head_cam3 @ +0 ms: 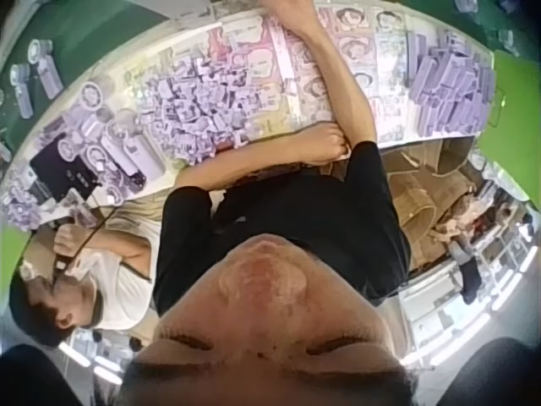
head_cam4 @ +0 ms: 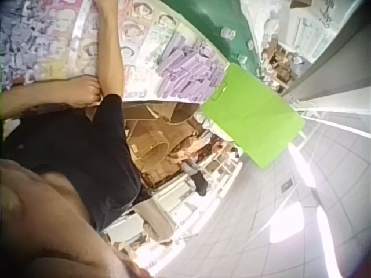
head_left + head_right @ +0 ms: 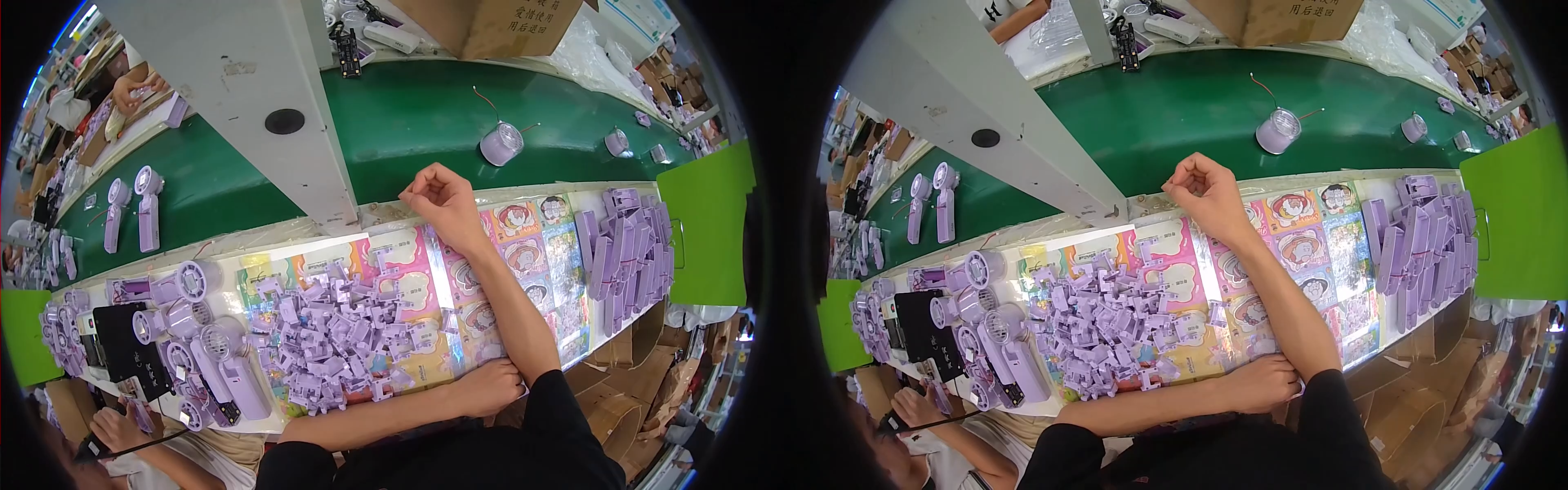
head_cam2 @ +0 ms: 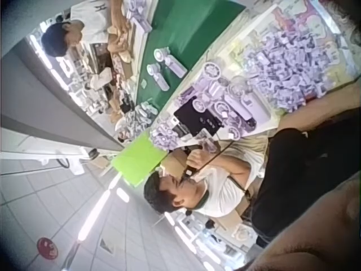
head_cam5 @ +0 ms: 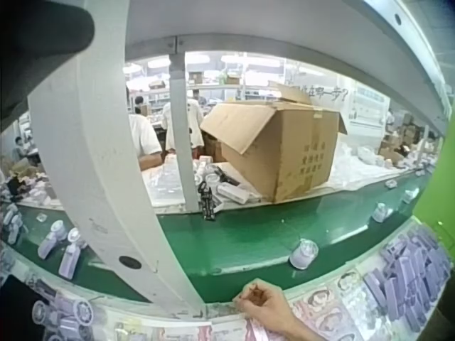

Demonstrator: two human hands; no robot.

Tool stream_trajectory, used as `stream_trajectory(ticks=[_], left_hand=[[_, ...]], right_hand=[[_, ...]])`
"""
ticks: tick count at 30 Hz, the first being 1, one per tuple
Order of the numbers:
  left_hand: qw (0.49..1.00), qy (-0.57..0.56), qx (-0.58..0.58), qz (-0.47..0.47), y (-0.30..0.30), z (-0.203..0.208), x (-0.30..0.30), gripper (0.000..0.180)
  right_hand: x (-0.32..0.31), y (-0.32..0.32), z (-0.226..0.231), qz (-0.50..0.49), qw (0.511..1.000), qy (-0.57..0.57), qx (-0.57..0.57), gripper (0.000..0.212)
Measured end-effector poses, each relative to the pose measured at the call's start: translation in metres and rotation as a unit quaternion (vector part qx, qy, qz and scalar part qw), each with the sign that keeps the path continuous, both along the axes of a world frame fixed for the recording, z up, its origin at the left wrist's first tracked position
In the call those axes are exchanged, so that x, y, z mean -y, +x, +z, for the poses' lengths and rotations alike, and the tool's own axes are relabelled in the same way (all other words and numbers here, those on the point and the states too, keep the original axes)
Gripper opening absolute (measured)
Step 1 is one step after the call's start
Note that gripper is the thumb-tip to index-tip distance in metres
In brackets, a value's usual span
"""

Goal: The person assembles portable mini fans by fitting fan heads, motor components, and plastic casing pieces together by hand, then places the assembled units onto the conveyor belt.

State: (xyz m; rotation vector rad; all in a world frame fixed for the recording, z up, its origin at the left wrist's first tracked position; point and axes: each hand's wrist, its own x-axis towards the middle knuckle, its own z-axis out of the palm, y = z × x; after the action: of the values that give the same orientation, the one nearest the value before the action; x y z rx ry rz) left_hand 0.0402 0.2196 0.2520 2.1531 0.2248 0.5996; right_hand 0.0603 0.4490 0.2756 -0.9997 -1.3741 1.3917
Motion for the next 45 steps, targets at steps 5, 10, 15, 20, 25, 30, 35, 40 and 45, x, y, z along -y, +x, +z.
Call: stream_trajectory(ticks=[5, 10, 15, 20, 25, 30, 35, 40, 45], left_hand=[[1.0, 0.003, -0.006, 0.0, -0.001, -0.001, 0.0, 0.018], [1.0, 0.001, -0.001, 0.008, -0.002, -0.001, 0.002, 0.018], [1.0, 0.009, 0.025, 0.016, 0.001, -0.003, 0.004, 0.017], [0.999, 0.033, 0.009, 0.004, 0.001, 0.0, 0.0, 0.019], [0.999, 0.04, -0.004, 0.023, -0.004, 0.0, 0.001, 0.018], [0.995, 0.094, 0.003, 0.014, 0.004, 0.002, 0.003, 0.019], [0.99, 0.142, 0.008, 0.009, -0.012, 0.031, -0.001, 0.01], [0.932, 0.189, 0.205, 0.232, 0.001, 0.103, -0.056, 0.004], [0.843, 0.313, -0.004, 0.436, 0.027, 0.099, -0.201, 0.024]], right_hand=[[0.003, -0.009, 0.003, -0.038, 0.998, 0.023, 0.045, 0.014], [0.003, -0.008, 0.001, -0.054, 0.996, 0.032, 0.056, 0.021], [0.006, -0.001, 0.001, -0.055, 0.997, 0.038, 0.039, 0.017], [0.039, 0.024, 0.036, -0.011, 0.988, 0.052, 0.146, 0.011], [0.11, 0.052, 0.055, 0.128, 0.93, 0.169, 0.299, 0.032], [0.156, 0.081, 0.045, 0.091, 0.915, 0.177, 0.351, 0.026], [0.187, 0.114, 0.042, 0.004, 0.926, 0.113, 0.36, 0.026], [0.224, 0.146, -0.002, -0.22, 0.92, 0.095, 0.309, 0.026], [0.214, 0.14, 0.005, -0.249, 0.828, 0.253, 0.433, 0.02]])
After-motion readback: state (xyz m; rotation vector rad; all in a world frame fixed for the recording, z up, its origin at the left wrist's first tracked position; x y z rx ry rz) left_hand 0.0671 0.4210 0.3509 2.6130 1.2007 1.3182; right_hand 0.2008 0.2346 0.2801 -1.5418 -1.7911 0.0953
